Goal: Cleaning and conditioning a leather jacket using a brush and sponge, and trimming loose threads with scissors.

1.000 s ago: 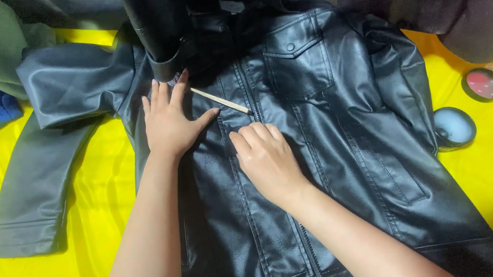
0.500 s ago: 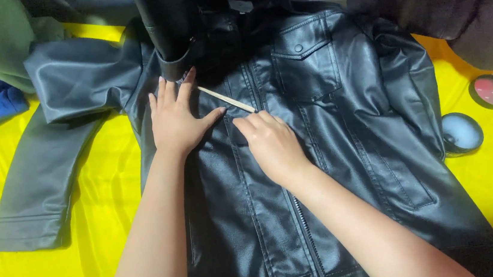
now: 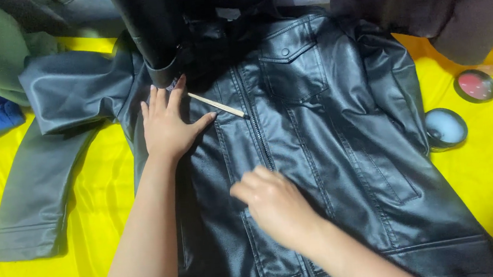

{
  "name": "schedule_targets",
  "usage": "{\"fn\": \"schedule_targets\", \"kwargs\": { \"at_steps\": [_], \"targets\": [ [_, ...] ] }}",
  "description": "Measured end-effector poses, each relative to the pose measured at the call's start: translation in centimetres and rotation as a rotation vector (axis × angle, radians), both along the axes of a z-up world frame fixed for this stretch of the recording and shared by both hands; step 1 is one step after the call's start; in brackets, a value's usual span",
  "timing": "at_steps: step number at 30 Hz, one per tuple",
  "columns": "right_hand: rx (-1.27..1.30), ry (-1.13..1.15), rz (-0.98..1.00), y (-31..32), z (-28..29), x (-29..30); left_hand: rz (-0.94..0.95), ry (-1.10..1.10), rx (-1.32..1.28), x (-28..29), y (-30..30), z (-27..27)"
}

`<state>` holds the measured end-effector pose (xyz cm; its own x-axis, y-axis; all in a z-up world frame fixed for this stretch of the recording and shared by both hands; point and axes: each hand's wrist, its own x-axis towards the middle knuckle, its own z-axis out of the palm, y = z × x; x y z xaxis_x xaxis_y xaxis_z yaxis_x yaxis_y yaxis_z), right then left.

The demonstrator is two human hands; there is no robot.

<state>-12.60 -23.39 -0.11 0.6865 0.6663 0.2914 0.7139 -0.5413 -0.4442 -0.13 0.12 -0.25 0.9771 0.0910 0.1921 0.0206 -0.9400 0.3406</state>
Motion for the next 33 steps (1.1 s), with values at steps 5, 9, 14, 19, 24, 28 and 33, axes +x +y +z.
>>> {"fn": "schedule_targets", "kwargs": {
  "at_steps": [5,9,14,19,24,28,33],
  "targets": [
    [0.111,0.046,0.068,-1.9,0.5,-4.8,-0.017,-0.003,0.017,0.0,0.2,-0.3],
    [0.099,0.181,0.149,-3.6,-0.1,-7.5,0.010,0.046,0.006,0.1,-0.1,0.3],
    [0.058,0.366,0.251,-6.1,-2.6,-9.4,-0.006,0.014,0.013,0.1,0.1,-0.1],
    [0.024,0.611,0.424,-7.4,1.9,-7.1,-0.009,0.023,0.017,0.1,0.1,-0.2],
    [0.012,0.655,-0.138,-5.9,7.8,-1.5,-0.012,0.016,0.025,0.1,0.2,-0.3],
    [0.106,0.426,-0.095,-3.7,5.6,3.4,0.005,-0.013,-0.003,-0.1,-0.1,-0.3],
    [0.033,0.328,-0.136,-0.5,1.7,8.8,0.038,-0.120,-0.024,-0.4,-0.2,-0.6]
  ]
}}
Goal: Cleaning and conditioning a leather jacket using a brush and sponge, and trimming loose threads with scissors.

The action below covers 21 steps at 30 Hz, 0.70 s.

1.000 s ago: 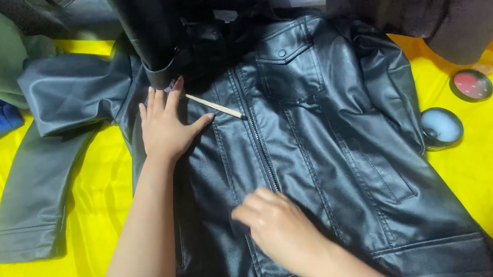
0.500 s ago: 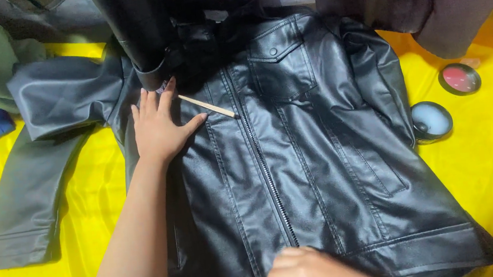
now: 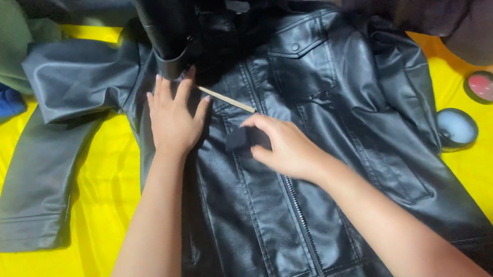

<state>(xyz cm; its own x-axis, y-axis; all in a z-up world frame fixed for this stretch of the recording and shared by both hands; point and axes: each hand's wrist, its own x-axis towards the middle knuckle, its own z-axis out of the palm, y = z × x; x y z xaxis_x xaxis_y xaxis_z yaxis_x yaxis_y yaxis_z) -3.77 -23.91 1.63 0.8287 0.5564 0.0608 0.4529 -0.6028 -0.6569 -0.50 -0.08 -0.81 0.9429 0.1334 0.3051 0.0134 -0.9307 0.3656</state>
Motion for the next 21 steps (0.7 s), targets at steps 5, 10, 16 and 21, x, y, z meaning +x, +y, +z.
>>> {"fn": "schedule_targets", "kwargs": {
  "at_steps": [5,10,16,21],
  "targets": [
    [-0.006,-0.144,-0.096,1.4,-0.6,4.1,-0.059,-0.089,0.021,-0.4,0.2,0.3],
    [-0.007,-0.324,-0.127,2.5,-1.8,6.2,-0.146,-0.109,0.054,-0.8,-0.2,0.7],
    [-0.232,-0.575,0.026,4.3,-3.4,5.9,-0.080,0.032,0.065,-0.6,-0.9,1.3],
    [-0.167,-0.498,-0.060,3.7,-2.4,7.1,-0.072,0.117,0.079,0.3,-0.4,0.5]
  ]
}}
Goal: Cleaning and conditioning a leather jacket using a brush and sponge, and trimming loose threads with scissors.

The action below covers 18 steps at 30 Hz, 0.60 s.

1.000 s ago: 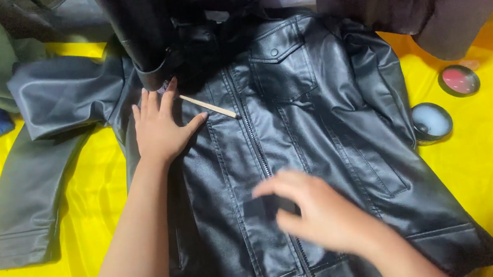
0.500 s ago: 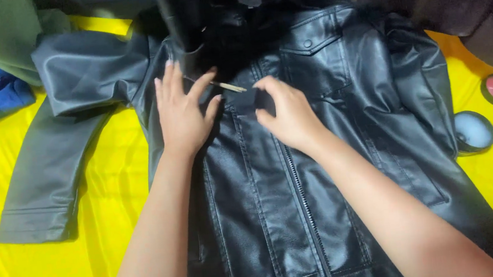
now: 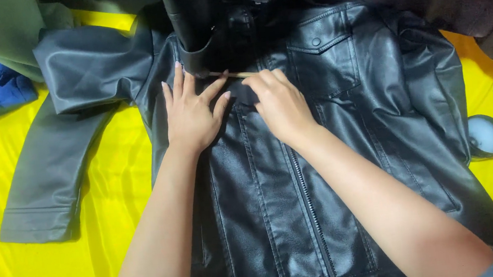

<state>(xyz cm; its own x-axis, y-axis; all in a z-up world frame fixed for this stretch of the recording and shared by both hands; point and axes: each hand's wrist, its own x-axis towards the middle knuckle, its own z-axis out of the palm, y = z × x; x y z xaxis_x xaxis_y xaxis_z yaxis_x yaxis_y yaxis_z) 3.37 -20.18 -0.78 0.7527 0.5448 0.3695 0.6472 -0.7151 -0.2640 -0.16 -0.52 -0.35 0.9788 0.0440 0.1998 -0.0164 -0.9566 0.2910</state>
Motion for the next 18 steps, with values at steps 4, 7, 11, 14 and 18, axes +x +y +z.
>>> {"fn": "schedule_targets", "kwargs": {
  "at_steps": [4,7,11,14,18],
  "targets": [
    [0.001,-0.107,0.047,0.6,-0.1,-0.2,-0.024,-0.028,0.000,-0.7,-0.3,1.0],
    [-0.029,-0.057,0.139,0.6,-0.6,0.2,-0.018,0.006,-0.006,-0.9,-0.4,1.2],
    [-0.003,-0.053,0.158,0.1,-1.7,0.6,-0.006,0.037,0.003,-0.5,-0.3,0.8],
    [0.006,-0.078,0.150,-0.3,-2.6,0.0,-0.007,0.041,0.012,-0.4,-0.3,0.7],
    [0.055,-0.024,0.185,-1.1,-2.3,-2.2,-0.004,0.081,-0.020,-0.4,-0.4,1.0]
  ]
}}
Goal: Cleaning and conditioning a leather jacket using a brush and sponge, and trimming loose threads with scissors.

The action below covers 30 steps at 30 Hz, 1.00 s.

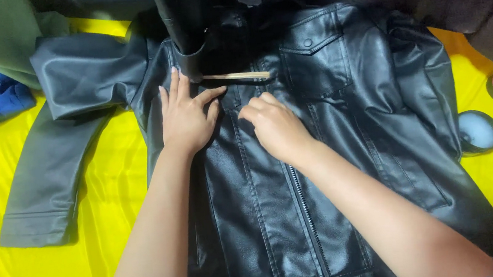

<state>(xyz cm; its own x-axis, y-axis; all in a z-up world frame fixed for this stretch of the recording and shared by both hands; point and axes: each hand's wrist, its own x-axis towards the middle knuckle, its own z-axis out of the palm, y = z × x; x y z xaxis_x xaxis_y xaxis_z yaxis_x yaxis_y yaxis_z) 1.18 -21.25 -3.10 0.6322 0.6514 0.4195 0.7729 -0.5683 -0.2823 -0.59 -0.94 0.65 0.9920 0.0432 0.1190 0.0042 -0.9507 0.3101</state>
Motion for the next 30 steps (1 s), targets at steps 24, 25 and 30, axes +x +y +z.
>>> {"fn": "schedule_targets", "kwargs": {
  "at_steps": [24,25,30],
  "targets": [
    [-0.290,0.697,0.103,-4.4,10.0,-8.7,-0.035,0.211,-0.082,0.8,1.1,0.0],
    [-0.294,0.700,0.104,-4.2,10.9,-7.7,-0.032,0.214,-0.086,0.8,0.9,0.0],
    [-0.192,0.632,-0.021,-2.1,11.7,-2.0,-0.018,0.230,-0.077,1.0,0.9,0.1]
  ]
}}
